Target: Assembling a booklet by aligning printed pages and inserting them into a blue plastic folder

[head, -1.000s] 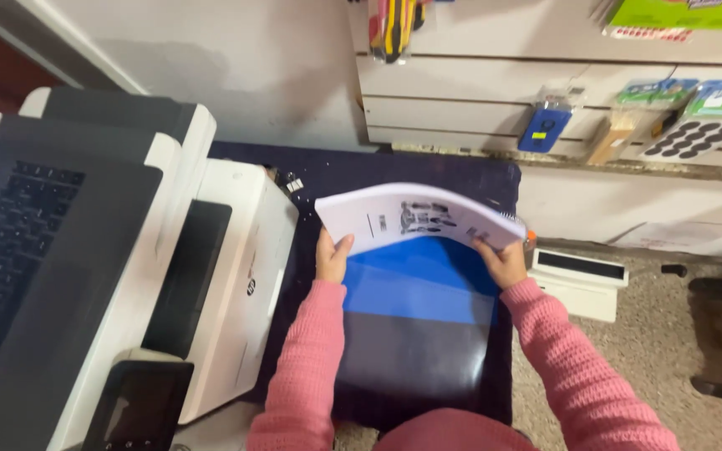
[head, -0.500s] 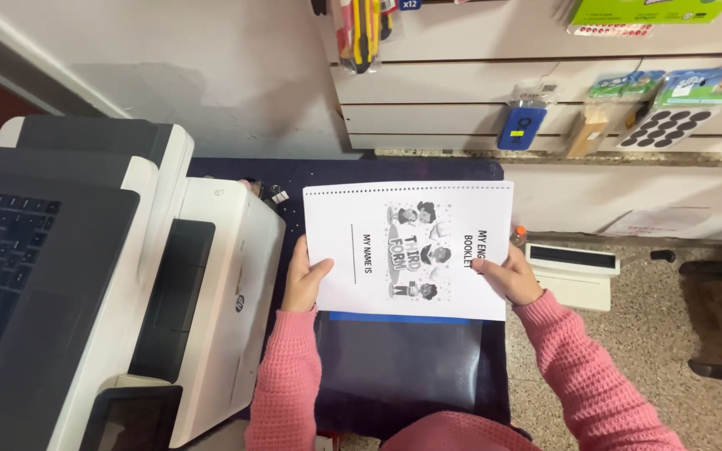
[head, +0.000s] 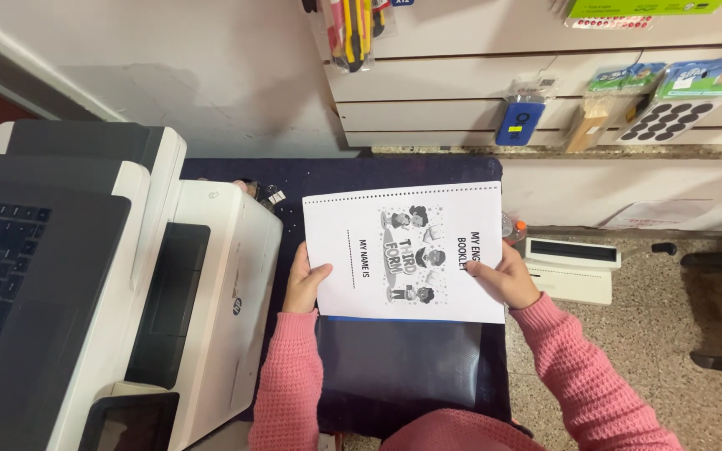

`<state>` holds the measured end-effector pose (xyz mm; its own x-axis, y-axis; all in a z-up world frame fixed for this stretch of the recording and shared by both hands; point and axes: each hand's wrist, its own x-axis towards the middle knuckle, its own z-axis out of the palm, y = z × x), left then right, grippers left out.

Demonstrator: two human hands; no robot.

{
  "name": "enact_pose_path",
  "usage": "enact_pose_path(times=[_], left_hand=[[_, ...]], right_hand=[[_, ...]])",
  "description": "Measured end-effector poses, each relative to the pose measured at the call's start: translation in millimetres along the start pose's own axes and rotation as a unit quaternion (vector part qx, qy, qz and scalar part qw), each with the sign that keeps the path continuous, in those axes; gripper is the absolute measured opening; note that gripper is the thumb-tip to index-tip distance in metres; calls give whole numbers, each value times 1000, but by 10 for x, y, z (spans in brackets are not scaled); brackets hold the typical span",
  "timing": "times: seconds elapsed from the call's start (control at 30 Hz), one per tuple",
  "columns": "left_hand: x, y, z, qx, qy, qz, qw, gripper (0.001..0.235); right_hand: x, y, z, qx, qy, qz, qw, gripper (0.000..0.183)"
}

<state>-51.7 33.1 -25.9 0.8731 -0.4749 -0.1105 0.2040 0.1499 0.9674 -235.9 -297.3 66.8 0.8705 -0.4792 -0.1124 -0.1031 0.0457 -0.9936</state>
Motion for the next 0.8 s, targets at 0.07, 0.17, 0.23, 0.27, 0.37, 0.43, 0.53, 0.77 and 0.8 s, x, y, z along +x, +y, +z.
enact_pose_path(times=[0.07,0.17,0.23,0.27,0.37,0.43,0.53,0.77,0.8], left_hand=[[22,-23,-1,0,-2,0,1000,70],[18,-28,16,-9,2,3,1000,69],[21,-33,23,-16,6,9,1000,69],[7,-8,53,-16,6,8,1000,69],[16,-21,69,-23,18,8,1000,65],[70,-154,-20,-15,16,2,1000,62],[65,-198,2,93,46,-46,994,61],[363,-69,173,636,56,-126,759,68],[455,-50,265,631,72,66,770,65]], right_hand=[[-3,19,-11,-16,3,-2,1000,27],[-18,25,0,-68,7,-39,997,27],[-37,14,8,-117,17,-64,991,30],[-36,10,5,-117,18,-63,991,30],[-24,14,-2,-155,23,-83,984,35],[-32,48,-6,-165,26,-84,982,37],[-8,359,92,-150,25,-78,985,38],[-90,1195,22,-157,42,-17,987,37],[-113,1237,22,-167,39,-20,985,38]])
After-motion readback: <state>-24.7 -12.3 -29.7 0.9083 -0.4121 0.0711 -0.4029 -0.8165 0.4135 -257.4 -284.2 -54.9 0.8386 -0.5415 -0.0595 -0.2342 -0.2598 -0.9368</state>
